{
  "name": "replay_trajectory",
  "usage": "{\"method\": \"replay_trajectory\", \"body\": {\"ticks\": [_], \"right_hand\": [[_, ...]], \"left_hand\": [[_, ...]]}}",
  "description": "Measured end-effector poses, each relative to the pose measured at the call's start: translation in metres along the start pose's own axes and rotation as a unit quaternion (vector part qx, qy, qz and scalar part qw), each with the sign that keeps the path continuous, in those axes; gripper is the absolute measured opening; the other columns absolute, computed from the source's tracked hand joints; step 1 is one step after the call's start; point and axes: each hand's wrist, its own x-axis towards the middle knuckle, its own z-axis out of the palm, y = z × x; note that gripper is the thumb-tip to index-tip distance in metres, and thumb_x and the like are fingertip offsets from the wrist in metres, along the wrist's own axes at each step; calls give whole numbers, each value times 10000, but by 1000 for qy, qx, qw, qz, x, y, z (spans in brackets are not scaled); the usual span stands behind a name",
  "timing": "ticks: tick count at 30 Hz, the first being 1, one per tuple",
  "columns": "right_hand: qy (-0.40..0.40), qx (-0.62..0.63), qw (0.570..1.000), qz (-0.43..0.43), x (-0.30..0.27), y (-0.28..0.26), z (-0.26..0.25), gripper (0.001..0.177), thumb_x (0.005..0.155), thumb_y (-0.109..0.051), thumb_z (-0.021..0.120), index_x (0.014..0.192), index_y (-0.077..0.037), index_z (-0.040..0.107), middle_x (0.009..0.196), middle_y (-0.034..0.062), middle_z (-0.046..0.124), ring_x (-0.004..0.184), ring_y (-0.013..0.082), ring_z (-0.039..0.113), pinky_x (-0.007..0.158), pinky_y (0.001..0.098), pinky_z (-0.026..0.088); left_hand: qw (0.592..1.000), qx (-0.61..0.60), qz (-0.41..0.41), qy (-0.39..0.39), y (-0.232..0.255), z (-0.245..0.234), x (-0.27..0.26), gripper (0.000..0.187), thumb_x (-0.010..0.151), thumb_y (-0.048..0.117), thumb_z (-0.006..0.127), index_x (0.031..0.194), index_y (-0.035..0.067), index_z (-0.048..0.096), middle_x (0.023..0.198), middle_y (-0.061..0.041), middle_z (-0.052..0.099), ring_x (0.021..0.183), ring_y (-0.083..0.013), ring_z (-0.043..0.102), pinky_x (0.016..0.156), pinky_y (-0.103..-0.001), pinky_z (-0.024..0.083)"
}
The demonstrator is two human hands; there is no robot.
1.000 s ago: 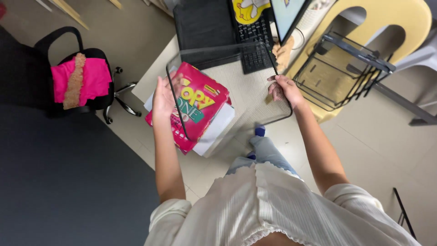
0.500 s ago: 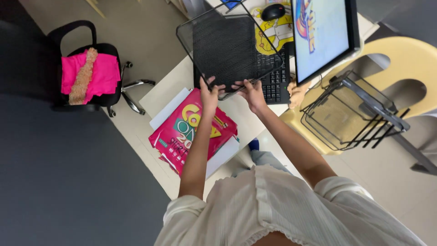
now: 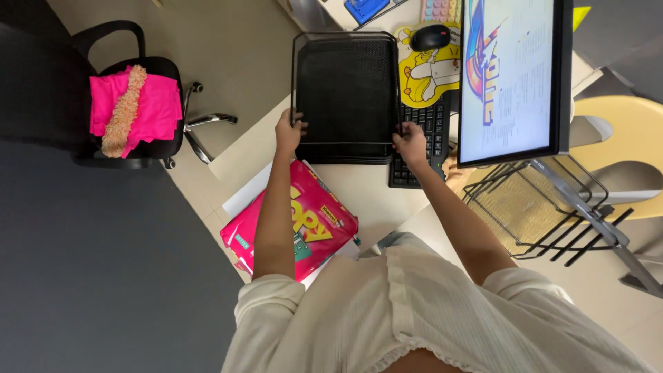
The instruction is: The person assembles a black wire mesh shelving unit. They attach mesh trays to the frame, move the unit to a yellow stool, and then return it to the desk area. The person handles the frame, trays, and a screwdriver during the process.
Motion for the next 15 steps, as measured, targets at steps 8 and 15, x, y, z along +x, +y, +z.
{"method": "replay_trajectory", "body": {"ticks": [8,15], "right_hand": [[4,-256,961,-104,18,54,3,420,846,-94,738,1205,20,554,976,220,656,906,421,675,798,473,558],[-109,-424,897,-61,3,22,3,534,878,-188,751,1269,38,466,1236,299,566,1097,487,612,861,530,547]], "left_hand": [[908,389,117,104,-70,-10,23,334,876,-56,623,1178,67,694,1185,-191,717,1105,-348,711,999,-402,573],[863,495,-9,97,-7,15,-16,428,838,79,730,1254,90,629,1313,-197,556,1174,-429,563,950,-482,527]]}}
